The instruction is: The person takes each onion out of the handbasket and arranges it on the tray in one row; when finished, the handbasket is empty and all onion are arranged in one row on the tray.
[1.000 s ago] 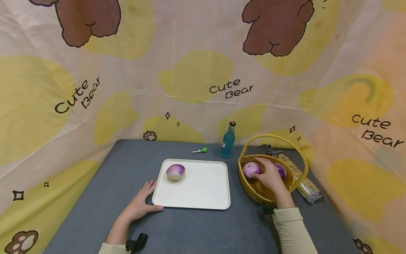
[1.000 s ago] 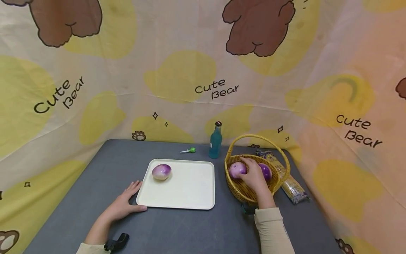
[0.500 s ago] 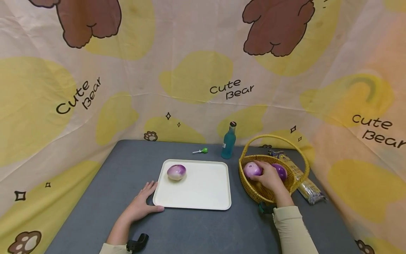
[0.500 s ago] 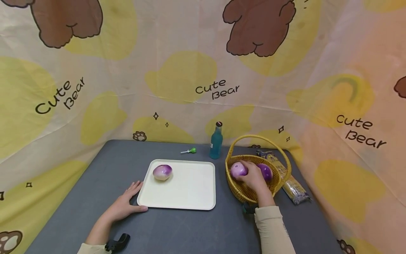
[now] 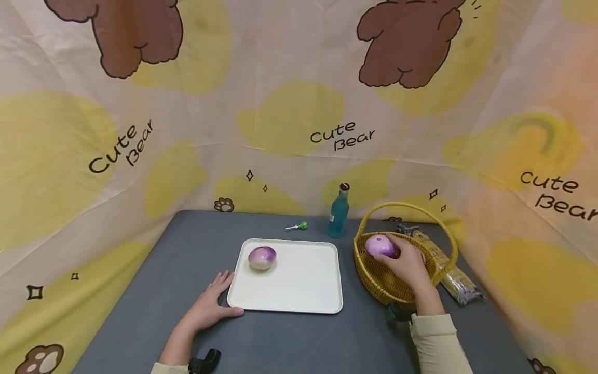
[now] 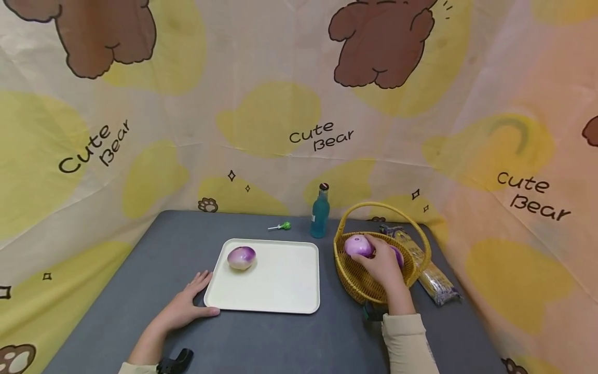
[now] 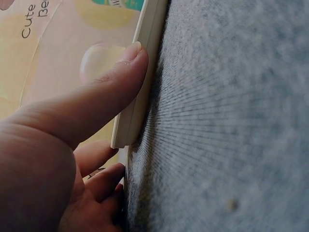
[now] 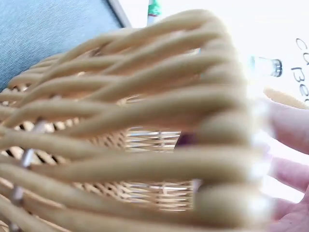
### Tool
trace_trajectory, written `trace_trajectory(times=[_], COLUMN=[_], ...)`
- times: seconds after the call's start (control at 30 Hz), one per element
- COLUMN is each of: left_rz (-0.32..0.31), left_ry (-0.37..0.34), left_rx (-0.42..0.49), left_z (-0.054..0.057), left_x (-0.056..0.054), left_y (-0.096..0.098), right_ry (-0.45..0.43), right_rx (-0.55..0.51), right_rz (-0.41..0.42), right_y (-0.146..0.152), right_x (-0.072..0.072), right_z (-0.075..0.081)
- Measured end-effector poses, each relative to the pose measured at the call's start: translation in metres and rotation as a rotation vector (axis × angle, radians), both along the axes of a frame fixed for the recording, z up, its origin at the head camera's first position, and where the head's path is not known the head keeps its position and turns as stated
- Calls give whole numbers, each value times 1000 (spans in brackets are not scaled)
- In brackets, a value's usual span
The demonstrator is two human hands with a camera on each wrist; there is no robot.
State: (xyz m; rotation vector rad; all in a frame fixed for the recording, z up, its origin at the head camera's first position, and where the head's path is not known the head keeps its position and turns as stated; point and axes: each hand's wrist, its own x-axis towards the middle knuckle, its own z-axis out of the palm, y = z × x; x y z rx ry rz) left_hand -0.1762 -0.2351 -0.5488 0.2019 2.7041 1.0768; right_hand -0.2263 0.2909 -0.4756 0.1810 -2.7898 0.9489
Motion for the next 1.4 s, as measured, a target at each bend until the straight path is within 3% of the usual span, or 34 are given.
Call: trace_trajectory(times=[0.23, 0.47, 0.67, 1.07, 1.4], left_rz=[-6, -8, -6, 2, -6], left_ry=[-7, -3, -4, -6, -6], left_rx=[-2, 7, 6, 3, 0], left_z=[1, 4, 4, 3, 0], left_x=[-2, 0, 1, 2, -2], left_y=[0, 0, 0, -1, -1], right_ry=[24, 3, -41, -88, -67], right_rx=[-32, -104, -92, -164, -217], right_rz=[-12, 32, 34, 66, 116], right_y=[-9, -25, -38, -69, -95], right_x=[12, 18, 16, 13, 9], right_z=[12, 22, 25, 26, 21])
